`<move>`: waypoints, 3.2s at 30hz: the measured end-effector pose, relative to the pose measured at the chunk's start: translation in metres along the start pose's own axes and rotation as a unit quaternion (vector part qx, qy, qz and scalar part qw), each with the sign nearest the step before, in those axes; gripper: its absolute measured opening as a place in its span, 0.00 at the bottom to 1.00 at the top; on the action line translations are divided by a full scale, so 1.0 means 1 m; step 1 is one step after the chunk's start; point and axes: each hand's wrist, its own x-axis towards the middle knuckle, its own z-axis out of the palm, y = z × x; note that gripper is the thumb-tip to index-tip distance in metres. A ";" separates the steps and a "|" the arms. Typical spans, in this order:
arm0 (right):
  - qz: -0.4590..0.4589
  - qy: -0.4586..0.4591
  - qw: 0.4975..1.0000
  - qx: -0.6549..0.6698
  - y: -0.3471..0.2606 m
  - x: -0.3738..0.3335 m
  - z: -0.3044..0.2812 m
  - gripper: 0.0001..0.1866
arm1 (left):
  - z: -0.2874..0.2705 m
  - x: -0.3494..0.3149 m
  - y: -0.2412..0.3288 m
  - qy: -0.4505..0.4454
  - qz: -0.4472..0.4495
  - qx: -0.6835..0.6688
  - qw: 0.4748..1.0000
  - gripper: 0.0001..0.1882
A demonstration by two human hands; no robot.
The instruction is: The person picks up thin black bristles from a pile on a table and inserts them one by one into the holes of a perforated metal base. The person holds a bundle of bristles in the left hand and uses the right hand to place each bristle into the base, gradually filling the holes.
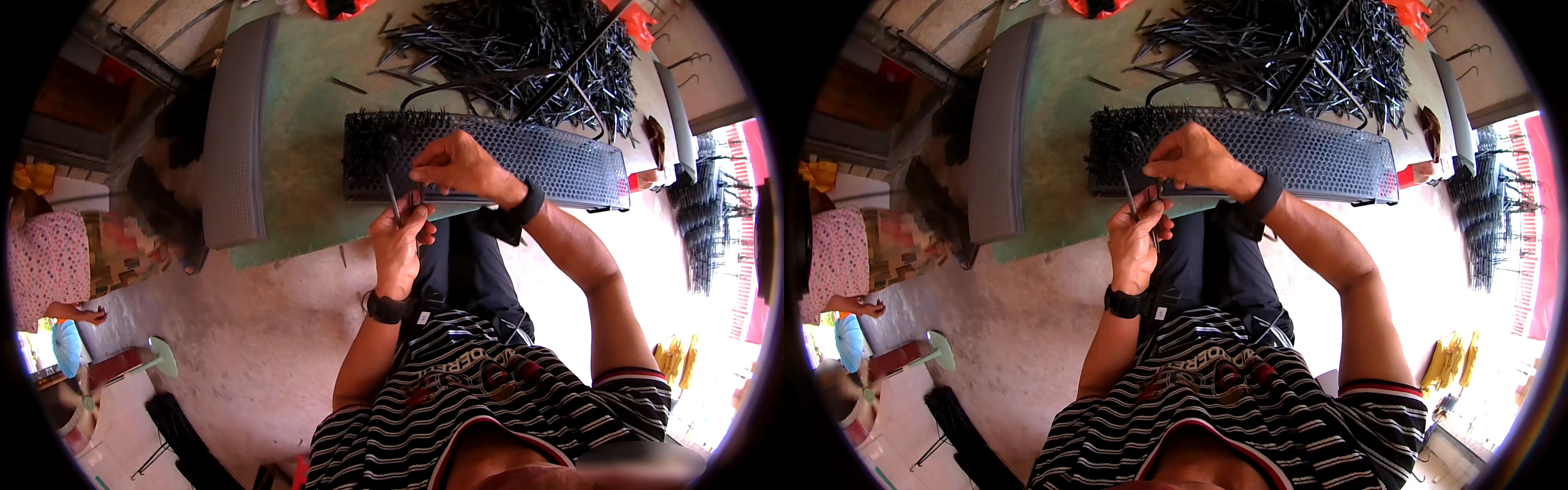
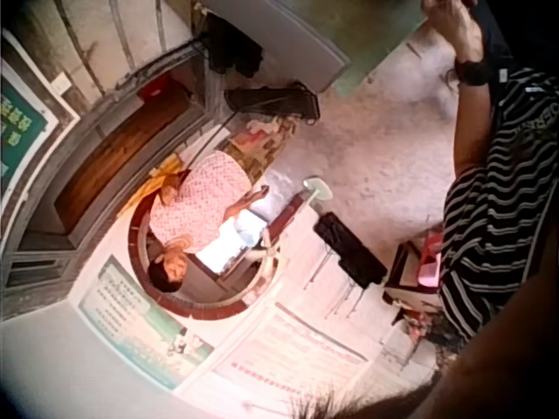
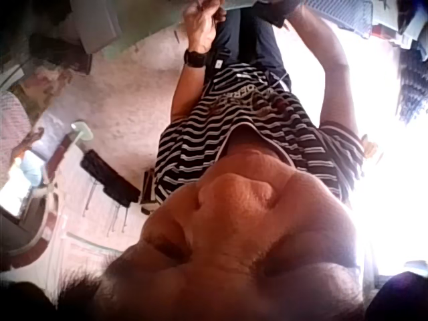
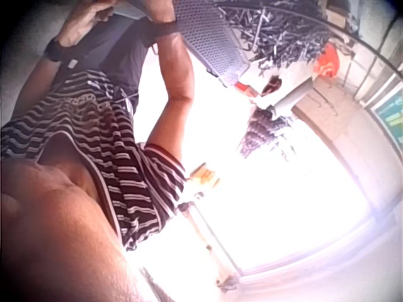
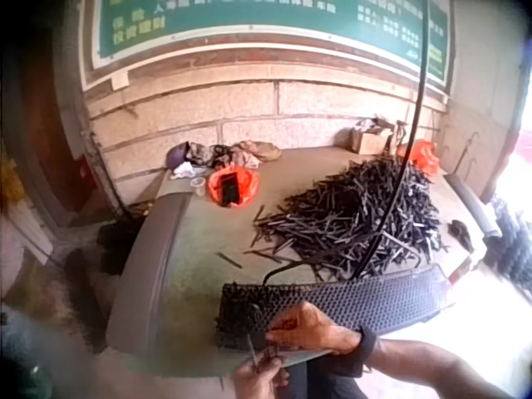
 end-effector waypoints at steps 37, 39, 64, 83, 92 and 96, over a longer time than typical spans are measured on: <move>-0.274 0.196 0.850 -0.405 0.020 0.047 -0.008 0.05 | -0.002 -0.005 -0.005 0.005 0.062 -0.023 0.998 0.16; -0.312 0.172 0.847 -0.395 0.019 0.051 -0.012 0.05 | -0.002 -0.005 -0.006 0.003 0.064 -0.025 0.998 0.16; -0.262 0.244 0.928 -0.106 0.014 0.014 -0.031 0.06 | 0.014 0.004 -0.018 -0.066 0.025 -0.001 0.998 0.17; -0.261 0.190 0.856 -0.403 0.019 0.043 -0.021 0.05 | 0.001 -0.002 -0.001 -0.114 -0.132 -0.099 0.980 0.26; -0.252 0.162 0.863 -0.407 0.017 0.054 -0.030 0.06 | -0.001 -0.007 -0.001 -0.121 -0.138 -0.108 0.977 0.25; -0.346 0.109 0.832 -0.419 0.030 0.054 -0.032 0.06 | 0.001 -0.008 0.000 -0.136 -0.149 -0.115 0.973 0.24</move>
